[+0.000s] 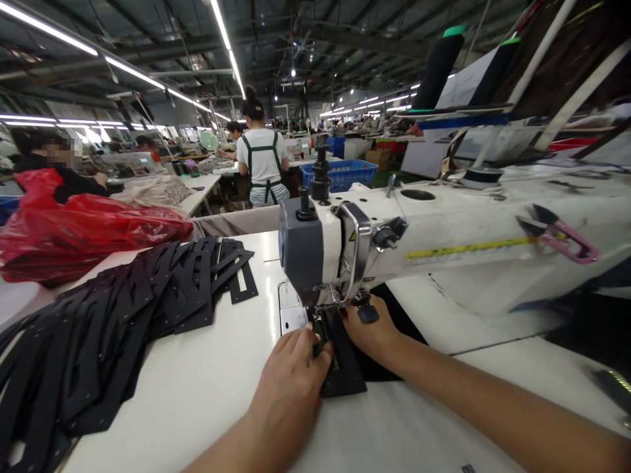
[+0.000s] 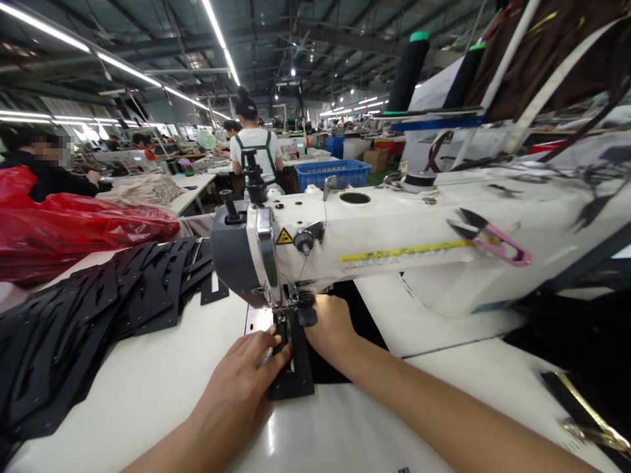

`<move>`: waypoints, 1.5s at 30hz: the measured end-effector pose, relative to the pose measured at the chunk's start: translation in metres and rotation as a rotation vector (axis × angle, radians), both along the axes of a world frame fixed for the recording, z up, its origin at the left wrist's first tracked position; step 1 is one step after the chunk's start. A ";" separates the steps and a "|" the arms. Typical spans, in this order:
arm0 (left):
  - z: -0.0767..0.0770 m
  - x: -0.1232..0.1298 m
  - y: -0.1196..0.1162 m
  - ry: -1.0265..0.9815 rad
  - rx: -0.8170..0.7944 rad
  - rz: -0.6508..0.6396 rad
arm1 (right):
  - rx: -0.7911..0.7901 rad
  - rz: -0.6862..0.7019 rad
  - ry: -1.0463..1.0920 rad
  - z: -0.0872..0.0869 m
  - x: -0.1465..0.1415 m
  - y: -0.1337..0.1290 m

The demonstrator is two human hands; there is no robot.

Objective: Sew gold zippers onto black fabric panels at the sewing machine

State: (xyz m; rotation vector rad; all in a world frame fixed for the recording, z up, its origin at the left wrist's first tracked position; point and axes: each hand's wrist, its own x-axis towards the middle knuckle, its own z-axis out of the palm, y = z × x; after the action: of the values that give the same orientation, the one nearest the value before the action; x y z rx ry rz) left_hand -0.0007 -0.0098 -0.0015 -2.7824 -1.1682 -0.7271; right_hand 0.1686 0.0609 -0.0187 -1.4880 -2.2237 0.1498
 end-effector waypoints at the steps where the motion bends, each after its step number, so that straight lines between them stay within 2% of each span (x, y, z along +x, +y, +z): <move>1: 0.000 -0.001 -0.001 -0.014 -0.022 0.004 | 0.004 0.003 0.007 0.002 0.002 -0.007; 3: 0.001 -0.004 -0.003 -0.051 -0.070 0.006 | 0.059 0.074 0.053 0.007 0.007 -0.029; 5: 0.003 -0.008 -0.004 -0.081 -0.094 -0.018 | 0.172 0.246 0.105 0.011 0.012 -0.056; 7: 0.007 -0.010 -0.004 -0.083 -0.044 -0.066 | 0.281 0.400 0.133 0.012 0.015 -0.079; 9: 0.009 -0.009 -0.003 -0.052 0.060 -0.115 | 0.333 0.456 0.138 0.012 0.014 -0.093; 11: 0.011 -0.006 -0.003 -0.019 0.142 -0.136 | 0.363 0.445 0.152 0.010 0.012 -0.097; 19: 0.010 0.001 -0.003 0.027 0.237 -0.129 | 0.448 0.412 0.216 -0.003 0.009 -0.089; 35: 0.007 0.003 0.023 -0.024 0.249 -0.097 | 0.355 0.431 0.113 0.000 0.010 -0.065; 39: 0.002 -0.001 0.029 -0.011 0.176 -0.091 | 0.302 0.443 0.069 0.000 0.010 -0.055; 42: -0.005 -0.004 0.034 -0.033 0.106 -0.051 | 0.301 0.437 0.069 0.004 0.009 -0.050; 45: -0.005 -0.007 0.036 -0.038 0.064 -0.042 | 0.309 0.410 0.084 0.008 0.007 -0.048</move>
State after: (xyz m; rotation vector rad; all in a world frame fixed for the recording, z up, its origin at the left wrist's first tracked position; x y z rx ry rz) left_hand -0.0073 0.0258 -0.0070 -2.7600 -1.0761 -0.8092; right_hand 0.1758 0.0128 -0.0107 -0.8417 -2.3300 -0.0054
